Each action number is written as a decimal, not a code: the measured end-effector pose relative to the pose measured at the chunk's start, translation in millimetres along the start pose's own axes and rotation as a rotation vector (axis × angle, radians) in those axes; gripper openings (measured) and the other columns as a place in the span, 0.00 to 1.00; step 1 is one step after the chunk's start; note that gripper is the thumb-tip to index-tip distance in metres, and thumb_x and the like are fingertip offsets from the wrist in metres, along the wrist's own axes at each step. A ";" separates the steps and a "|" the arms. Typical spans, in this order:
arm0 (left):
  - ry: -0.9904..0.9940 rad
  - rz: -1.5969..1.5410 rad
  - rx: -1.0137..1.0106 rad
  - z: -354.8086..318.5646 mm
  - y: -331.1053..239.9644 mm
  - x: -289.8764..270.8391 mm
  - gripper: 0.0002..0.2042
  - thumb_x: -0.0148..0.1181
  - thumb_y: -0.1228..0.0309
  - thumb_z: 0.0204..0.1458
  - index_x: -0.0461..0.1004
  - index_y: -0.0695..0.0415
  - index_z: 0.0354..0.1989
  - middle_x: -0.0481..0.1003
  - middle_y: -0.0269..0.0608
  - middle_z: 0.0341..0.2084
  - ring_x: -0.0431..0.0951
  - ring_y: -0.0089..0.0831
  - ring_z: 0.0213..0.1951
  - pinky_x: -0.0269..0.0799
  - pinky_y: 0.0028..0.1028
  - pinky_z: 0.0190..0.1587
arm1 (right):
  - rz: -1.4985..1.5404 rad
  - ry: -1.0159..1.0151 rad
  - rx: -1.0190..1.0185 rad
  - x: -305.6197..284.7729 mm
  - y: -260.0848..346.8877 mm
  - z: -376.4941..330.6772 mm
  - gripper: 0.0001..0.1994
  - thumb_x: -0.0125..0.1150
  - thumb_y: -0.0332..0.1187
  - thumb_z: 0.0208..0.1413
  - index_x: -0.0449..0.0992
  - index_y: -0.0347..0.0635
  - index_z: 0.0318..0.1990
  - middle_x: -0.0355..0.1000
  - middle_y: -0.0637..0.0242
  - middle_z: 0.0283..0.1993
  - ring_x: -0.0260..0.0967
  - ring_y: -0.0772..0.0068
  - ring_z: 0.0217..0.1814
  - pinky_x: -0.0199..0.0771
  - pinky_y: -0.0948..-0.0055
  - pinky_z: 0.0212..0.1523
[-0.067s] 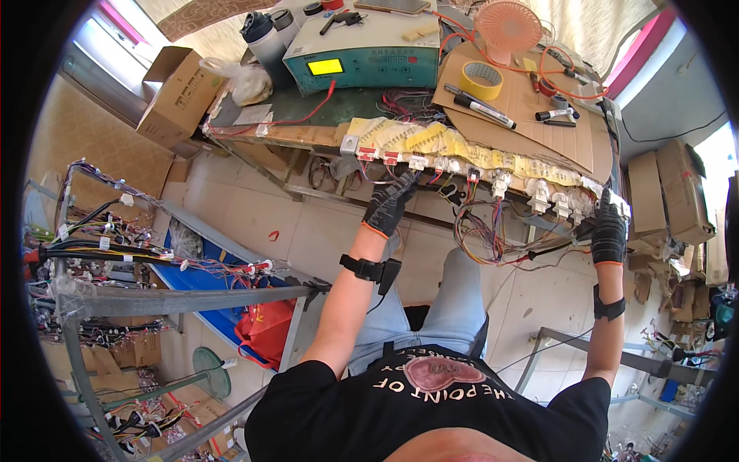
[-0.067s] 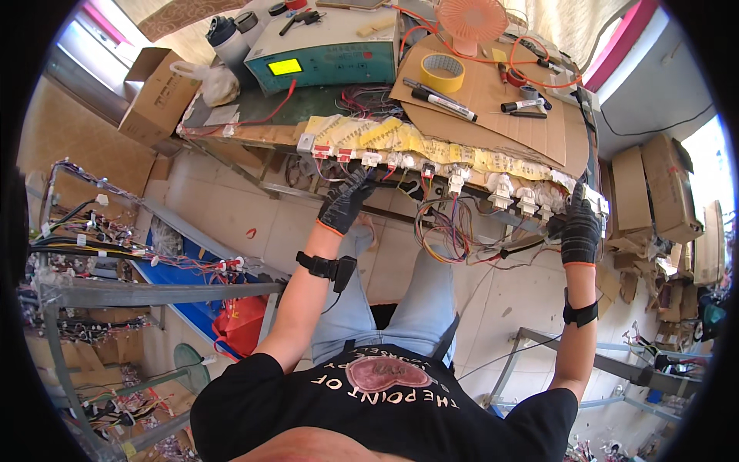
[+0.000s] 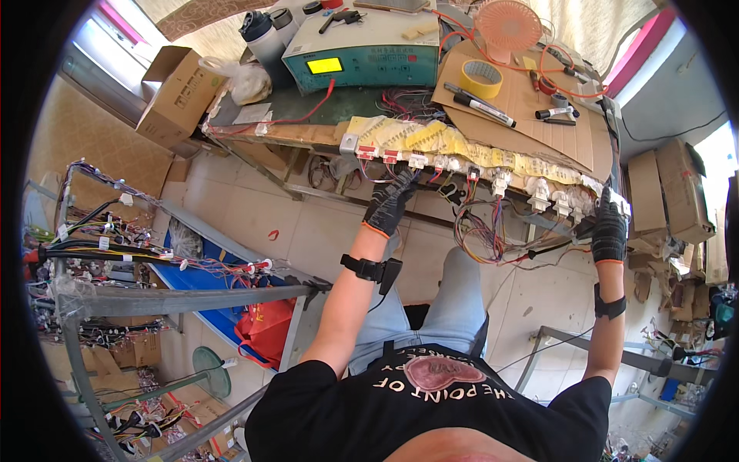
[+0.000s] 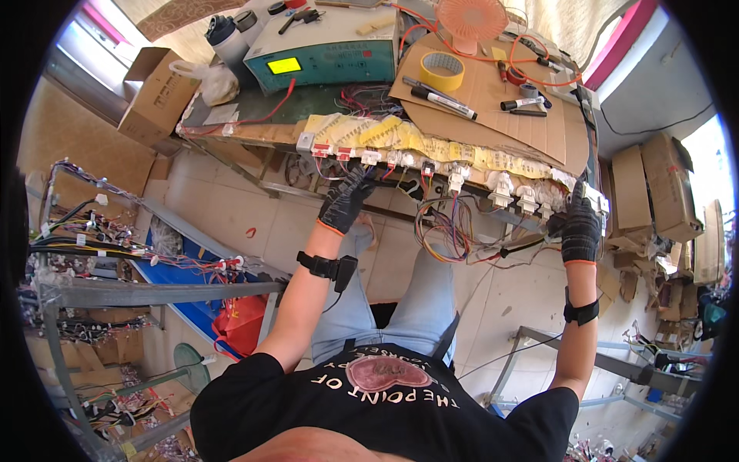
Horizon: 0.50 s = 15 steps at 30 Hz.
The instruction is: The recorder is connecting wires and harnesses to a bank of connectors on a metal frame at a workbench.
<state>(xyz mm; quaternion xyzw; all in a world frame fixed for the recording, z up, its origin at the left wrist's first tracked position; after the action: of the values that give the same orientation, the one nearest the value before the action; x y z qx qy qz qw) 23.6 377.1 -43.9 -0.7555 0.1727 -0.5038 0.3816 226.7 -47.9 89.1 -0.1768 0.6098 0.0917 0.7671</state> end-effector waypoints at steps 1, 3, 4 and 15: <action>-0.037 0.003 -0.010 -1.6 -0.5 -2.0 0.15 0.58 0.67 0.51 0.69 0.51 0.47 0.73 0.30 0.39 0.73 0.21 0.40 0.66 0.22 0.38 | -0.023 0.056 -0.002 -13.8 12.3 -2.5 0.41 0.58 0.30 0.39 0.45 0.42 0.64 0.63 0.46 0.53 0.63 0.48 0.52 0.63 0.59 0.53; -0.069 0.003 -0.024 -4.8 -1.7 0.9 0.15 0.58 0.66 0.51 0.70 0.51 0.47 0.74 0.30 0.39 0.73 0.20 0.40 0.65 0.21 0.38 | -0.049 0.113 0.000 -14.7 13.3 -3.6 0.30 0.46 0.25 0.51 0.46 0.41 0.64 0.61 0.48 0.55 0.60 0.49 0.56 0.59 0.59 0.57; -0.083 0.061 -0.010 -6.7 -4.1 3.1 0.16 0.57 0.65 0.51 0.69 0.53 0.48 0.73 0.31 0.40 0.73 0.21 0.40 0.67 0.22 0.38 | 0.002 0.094 0.013 -5.7 4.4 -1.4 0.40 0.58 0.30 0.41 0.46 0.42 0.64 0.63 0.46 0.53 0.63 0.49 0.53 0.63 0.59 0.53; 0.202 0.703 0.412 9.5 1.8 14.0 0.16 0.45 0.79 0.55 0.65 0.61 0.53 0.69 0.40 0.47 0.69 0.27 0.49 0.66 0.28 0.50 | 0.221 -0.068 -0.113 -63.9 29.5 -5.5 0.31 0.68 0.31 0.16 0.70 0.40 0.40 0.69 0.55 0.30 0.67 0.50 0.35 0.67 0.58 0.35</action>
<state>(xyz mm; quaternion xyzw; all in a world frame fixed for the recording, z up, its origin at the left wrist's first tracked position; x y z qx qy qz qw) 38.3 370.7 -38.4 -0.5052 0.3520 -0.4385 0.6547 195.9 -18.1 145.1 -0.1481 0.5930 0.2160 0.7615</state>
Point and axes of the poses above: each hand's wrist, its own z-axis towards the middle knuckle, its own x-axis out of the palm, y = z × x, the point moved 8 cm from there along z, towards the middle knuckle
